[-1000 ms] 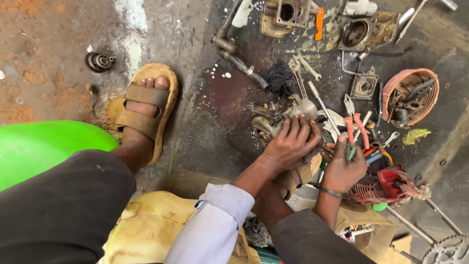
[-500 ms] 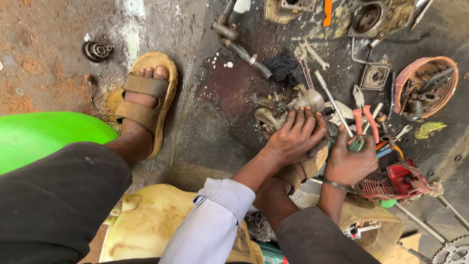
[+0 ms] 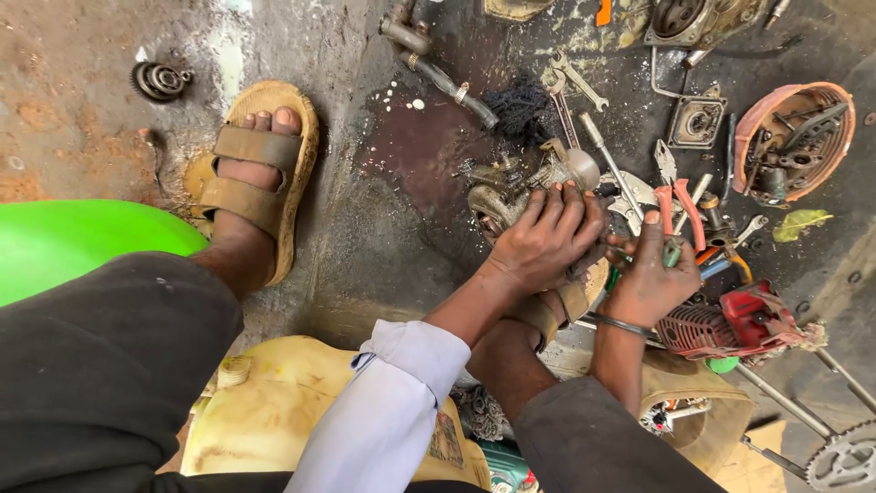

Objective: The person sits on the ground of a repair workshop and works on a small brush-cutter engine. They unscrew and remove parts from the engine using a screwdriver, handle the carburetor and pull-start assembly by hand, and reposition the engine while loosening components.

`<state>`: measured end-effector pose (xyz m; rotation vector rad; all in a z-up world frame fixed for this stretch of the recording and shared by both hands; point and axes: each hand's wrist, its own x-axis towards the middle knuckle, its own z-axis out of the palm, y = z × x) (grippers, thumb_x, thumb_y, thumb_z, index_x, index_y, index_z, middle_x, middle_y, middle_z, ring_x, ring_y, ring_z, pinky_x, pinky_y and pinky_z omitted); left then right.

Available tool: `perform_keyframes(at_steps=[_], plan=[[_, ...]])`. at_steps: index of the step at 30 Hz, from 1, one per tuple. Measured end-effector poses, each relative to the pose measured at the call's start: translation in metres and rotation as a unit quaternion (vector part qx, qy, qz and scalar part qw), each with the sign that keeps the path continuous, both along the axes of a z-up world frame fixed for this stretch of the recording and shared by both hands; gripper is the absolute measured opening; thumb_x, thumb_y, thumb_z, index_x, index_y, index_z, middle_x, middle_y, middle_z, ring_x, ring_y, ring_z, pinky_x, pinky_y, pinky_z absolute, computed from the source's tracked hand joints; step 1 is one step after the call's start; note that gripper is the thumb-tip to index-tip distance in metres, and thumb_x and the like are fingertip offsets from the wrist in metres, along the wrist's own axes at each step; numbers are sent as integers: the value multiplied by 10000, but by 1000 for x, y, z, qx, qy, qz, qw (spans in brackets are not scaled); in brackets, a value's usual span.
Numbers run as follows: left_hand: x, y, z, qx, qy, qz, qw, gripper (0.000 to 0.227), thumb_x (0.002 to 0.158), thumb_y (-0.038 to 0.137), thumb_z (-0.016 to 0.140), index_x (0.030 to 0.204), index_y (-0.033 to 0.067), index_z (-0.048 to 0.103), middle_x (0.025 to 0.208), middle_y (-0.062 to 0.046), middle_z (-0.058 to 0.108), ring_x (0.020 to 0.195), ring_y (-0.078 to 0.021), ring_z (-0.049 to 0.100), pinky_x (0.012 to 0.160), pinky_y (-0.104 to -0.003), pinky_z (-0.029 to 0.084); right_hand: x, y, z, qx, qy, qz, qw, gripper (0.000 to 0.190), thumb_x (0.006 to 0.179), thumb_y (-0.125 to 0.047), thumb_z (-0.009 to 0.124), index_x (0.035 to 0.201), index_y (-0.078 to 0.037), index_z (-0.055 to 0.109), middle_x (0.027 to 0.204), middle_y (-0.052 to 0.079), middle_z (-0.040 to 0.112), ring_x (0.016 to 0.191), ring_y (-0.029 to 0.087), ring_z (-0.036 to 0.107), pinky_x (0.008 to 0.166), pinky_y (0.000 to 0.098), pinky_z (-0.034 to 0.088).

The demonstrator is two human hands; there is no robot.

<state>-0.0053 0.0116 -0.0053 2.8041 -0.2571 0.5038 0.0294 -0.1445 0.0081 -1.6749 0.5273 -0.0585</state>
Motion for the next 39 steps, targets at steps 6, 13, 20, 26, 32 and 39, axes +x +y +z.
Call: perform_keyframes(at_steps=[6,13,20,26,32,39], plan=[[-1,-2,2,-33,4,-3,999,549,948,374,601,1309,-35,540,1238,-284,639,1101,-361,668,989,-479,536,0,10,18,112,-20,35,993,343,960,-29,772,844,-111,460,702,20,553,532,92,490,411,227,340],[0,-3,-1,-18,5,-1,1000,575,871,313,625,1330,-23,534,1274,-274,631,1151,-367,672,1016,-459,532,6,-1,23,116,31,77,990,396,936,78,742,830,-123,418,722,19,539,554,86,499,419,233,347],[0,0,0,-10,20,-15,1000,625,806,337,657,1320,0,542,1269,-263,635,1130,-361,680,992,-460,533,8,-13,21,76,14,205,976,348,920,152,616,812,-92,393,756,-5,489,580,62,442,474,241,365],[0,5,4,5,32,-31,999,745,741,394,743,1338,3,530,1268,-246,632,1134,-347,672,988,-445,527,10,-18,23,38,20,269,962,335,935,127,609,818,-86,379,735,-16,469,618,45,425,508,228,343],[1,3,5,-38,29,-34,998,889,667,461,840,1337,-23,515,1254,-254,615,1132,-362,653,994,-466,511,13,-12,18,32,1,265,964,326,989,92,636,848,-81,399,729,-1,492,603,53,447,507,233,365],[2,-2,6,-33,16,8,999,742,789,454,719,1313,-38,535,1231,-259,613,1113,-377,649,998,-481,503,-4,22,21,-68,-57,102,991,165,1096,-132,630,985,-46,544,747,52,642,650,143,656,483,308,498]])
